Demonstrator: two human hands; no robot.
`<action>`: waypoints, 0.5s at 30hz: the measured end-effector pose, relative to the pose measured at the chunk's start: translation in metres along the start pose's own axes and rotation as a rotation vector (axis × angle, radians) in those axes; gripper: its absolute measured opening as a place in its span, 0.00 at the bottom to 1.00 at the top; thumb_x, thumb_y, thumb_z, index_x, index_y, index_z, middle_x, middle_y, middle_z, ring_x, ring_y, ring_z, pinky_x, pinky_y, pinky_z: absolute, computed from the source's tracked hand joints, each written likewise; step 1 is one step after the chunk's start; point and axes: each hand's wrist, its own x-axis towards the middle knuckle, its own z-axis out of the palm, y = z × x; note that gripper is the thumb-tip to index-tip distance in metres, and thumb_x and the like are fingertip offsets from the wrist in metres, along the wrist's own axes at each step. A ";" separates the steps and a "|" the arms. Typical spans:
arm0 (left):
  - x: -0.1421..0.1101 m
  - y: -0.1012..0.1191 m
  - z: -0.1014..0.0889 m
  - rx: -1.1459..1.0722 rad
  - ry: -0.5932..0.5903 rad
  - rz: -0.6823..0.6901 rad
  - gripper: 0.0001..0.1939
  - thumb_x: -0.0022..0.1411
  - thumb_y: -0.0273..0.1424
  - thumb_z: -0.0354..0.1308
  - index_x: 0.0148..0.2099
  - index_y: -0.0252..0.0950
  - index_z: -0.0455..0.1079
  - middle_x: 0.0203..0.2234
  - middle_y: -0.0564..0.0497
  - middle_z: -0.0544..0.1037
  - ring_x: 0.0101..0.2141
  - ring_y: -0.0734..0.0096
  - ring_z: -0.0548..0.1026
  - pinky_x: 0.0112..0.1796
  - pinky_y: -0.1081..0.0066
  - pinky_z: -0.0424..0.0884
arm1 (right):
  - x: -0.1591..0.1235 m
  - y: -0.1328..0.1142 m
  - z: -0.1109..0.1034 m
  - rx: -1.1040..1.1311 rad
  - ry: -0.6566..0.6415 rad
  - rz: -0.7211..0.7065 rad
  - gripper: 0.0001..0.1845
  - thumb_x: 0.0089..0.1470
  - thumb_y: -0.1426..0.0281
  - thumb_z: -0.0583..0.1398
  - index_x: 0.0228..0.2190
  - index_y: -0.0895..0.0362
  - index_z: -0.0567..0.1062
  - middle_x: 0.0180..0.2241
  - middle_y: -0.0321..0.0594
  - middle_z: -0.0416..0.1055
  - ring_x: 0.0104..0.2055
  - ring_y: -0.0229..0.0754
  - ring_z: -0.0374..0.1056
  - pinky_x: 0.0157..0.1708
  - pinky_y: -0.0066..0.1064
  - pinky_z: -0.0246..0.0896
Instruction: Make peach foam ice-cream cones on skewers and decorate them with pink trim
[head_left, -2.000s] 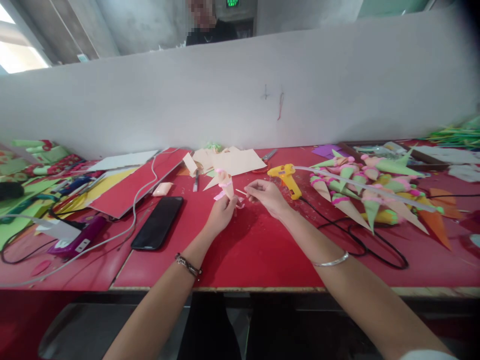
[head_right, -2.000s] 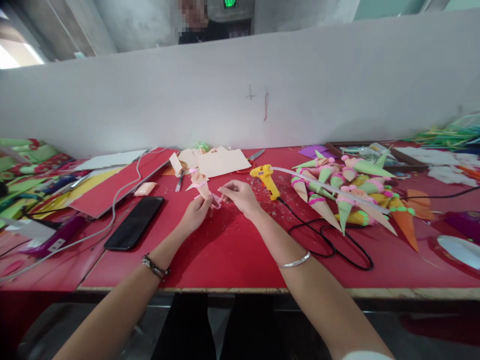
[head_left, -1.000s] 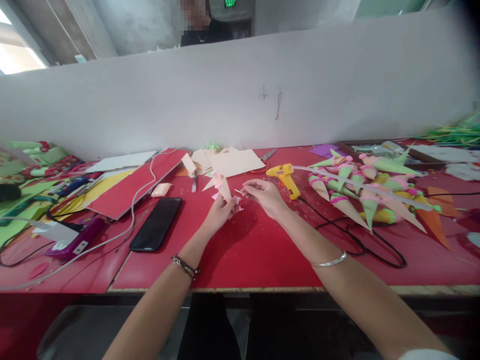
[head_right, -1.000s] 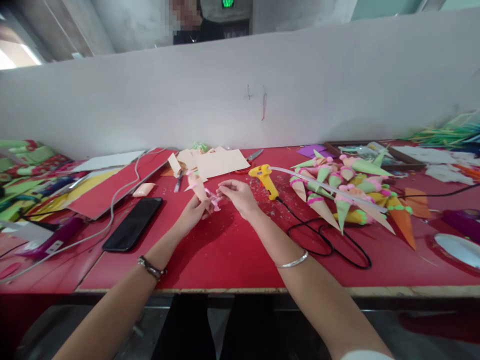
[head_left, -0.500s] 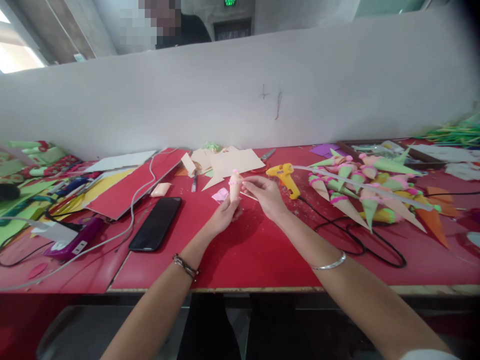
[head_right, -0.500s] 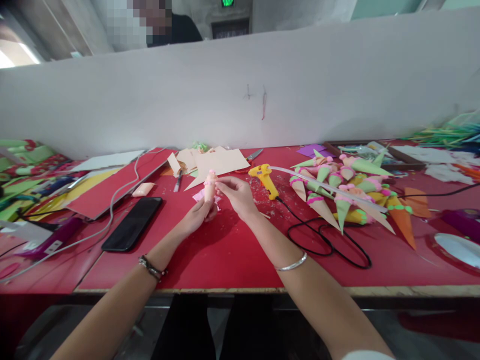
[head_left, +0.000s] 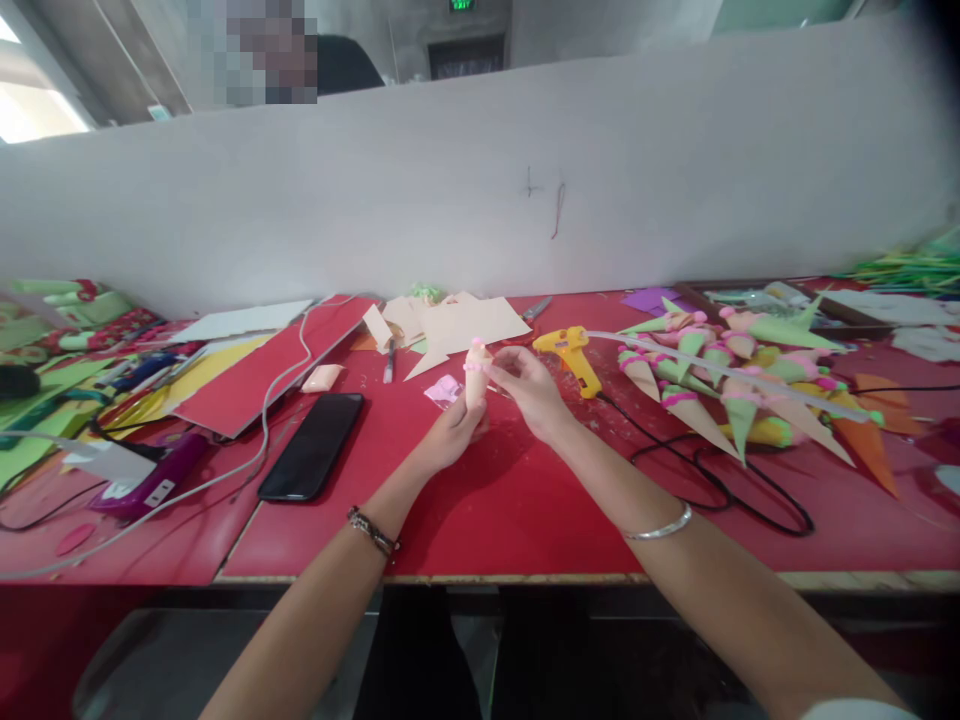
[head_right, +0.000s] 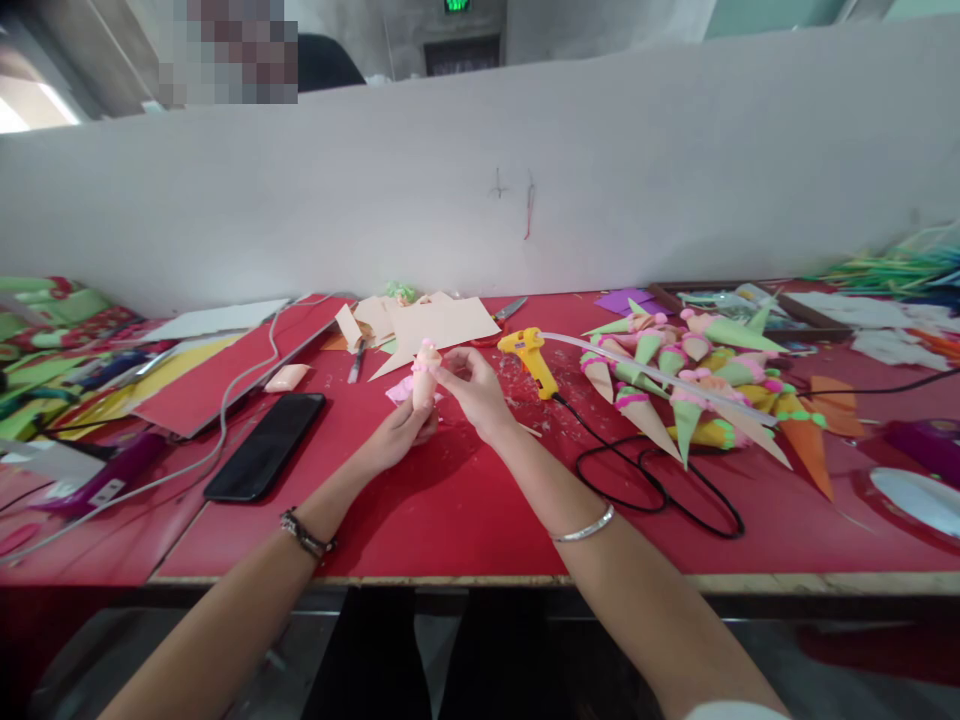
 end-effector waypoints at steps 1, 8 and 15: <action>0.000 -0.001 0.000 0.016 -0.004 0.012 0.18 0.57 0.47 0.43 0.33 0.36 0.53 0.17 0.59 0.56 0.17 0.82 0.52 0.18 0.75 0.50 | 0.000 0.001 0.000 0.019 0.008 0.019 0.15 0.36 0.66 0.64 0.28 0.55 0.66 0.27 0.31 0.62 0.30 0.32 0.60 0.29 0.24 0.57; -0.001 -0.003 -0.003 0.126 -0.011 0.039 0.16 0.59 0.44 0.43 0.38 0.34 0.56 0.17 0.58 0.58 0.18 0.80 0.55 0.20 0.75 0.53 | 0.000 0.000 0.002 0.148 -0.100 0.170 0.18 0.37 0.64 0.63 0.32 0.54 0.66 0.31 0.35 0.66 0.34 0.36 0.64 0.33 0.29 0.60; 0.004 -0.004 -0.003 0.120 0.181 0.003 0.12 0.56 0.37 0.49 0.37 0.35 0.53 0.18 0.58 0.65 0.18 0.80 0.63 0.21 0.75 0.57 | -0.004 0.001 0.004 -0.127 -0.145 -0.046 0.15 0.39 0.65 0.62 0.32 0.55 0.68 0.33 0.36 0.67 0.37 0.36 0.64 0.38 0.29 0.59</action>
